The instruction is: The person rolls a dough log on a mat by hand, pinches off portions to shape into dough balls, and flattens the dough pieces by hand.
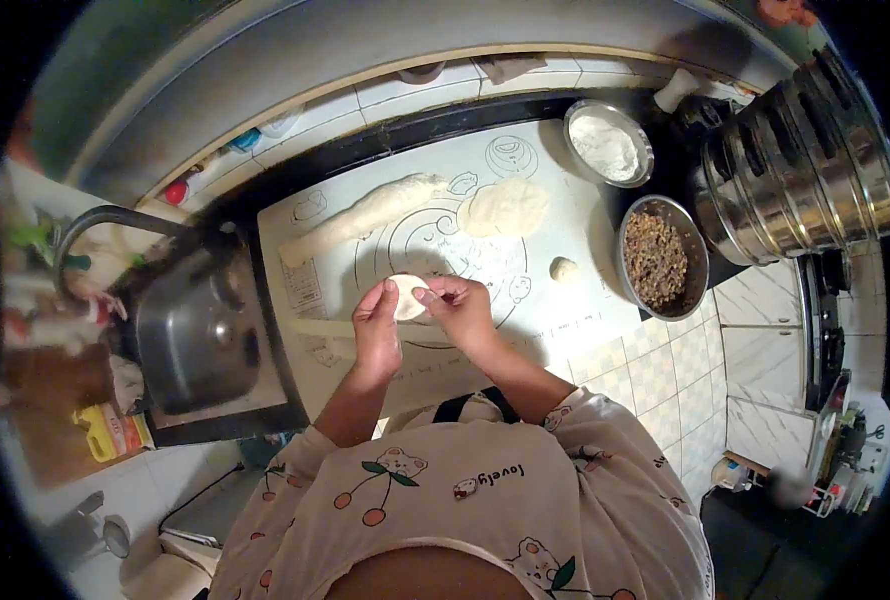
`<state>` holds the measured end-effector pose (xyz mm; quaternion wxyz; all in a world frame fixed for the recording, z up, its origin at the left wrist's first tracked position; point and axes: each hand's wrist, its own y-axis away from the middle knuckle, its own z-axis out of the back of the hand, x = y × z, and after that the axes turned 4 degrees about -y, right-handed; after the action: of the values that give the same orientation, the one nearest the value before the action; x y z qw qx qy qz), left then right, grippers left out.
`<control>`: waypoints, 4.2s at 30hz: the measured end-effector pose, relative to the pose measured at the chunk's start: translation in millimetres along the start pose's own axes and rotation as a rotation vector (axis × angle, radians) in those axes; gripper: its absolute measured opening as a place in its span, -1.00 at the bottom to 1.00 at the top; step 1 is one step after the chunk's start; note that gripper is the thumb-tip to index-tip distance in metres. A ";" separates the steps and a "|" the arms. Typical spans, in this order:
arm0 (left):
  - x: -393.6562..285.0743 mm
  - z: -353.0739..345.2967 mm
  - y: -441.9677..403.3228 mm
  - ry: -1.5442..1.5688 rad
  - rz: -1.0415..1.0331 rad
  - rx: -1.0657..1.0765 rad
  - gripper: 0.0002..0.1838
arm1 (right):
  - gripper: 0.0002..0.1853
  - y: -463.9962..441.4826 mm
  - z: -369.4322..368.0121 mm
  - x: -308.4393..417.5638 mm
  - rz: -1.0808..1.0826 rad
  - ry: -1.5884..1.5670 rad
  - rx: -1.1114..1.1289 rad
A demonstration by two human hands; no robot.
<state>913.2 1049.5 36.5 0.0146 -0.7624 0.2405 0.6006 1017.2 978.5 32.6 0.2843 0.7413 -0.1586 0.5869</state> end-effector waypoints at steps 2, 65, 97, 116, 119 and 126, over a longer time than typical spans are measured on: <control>-5.6 1.9 -0.6 -0.128 -0.089 -0.009 -0.78 | -0.84 2.9 2.0 8.0 0.065 0.069 -0.049; -57.0 -5.7 0.9 0.099 0.045 0.147 -0.77 | -0.83 7.8 4.2 43.1 0.148 -0.067 0.067; -52.7 4.7 5.6 -0.628 -0.476 -0.076 -0.76 | -0.81 15.1 1.1 67.2 0.094 -0.065 0.114; -54.6 1.4 11.1 -0.121 -0.097 -0.006 -0.84 | -0.81 21.4 6.9 65.7 0.107 -0.099 -0.063; -53.8 0.9 7.9 0.138 0.041 0.079 -0.85 | -0.81 20.1 7.6 69.3 0.099 -0.121 -0.035; -40.2 2.1 9.7 -0.295 -0.231 0.055 -0.84 | -0.79 22.6 11.6 54.7 0.078 0.015 0.097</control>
<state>901.0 1055.6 75.6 0.1392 -0.6878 0.1629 0.6935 1027.7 959.0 88.7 0.2261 0.7432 -0.1568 0.6099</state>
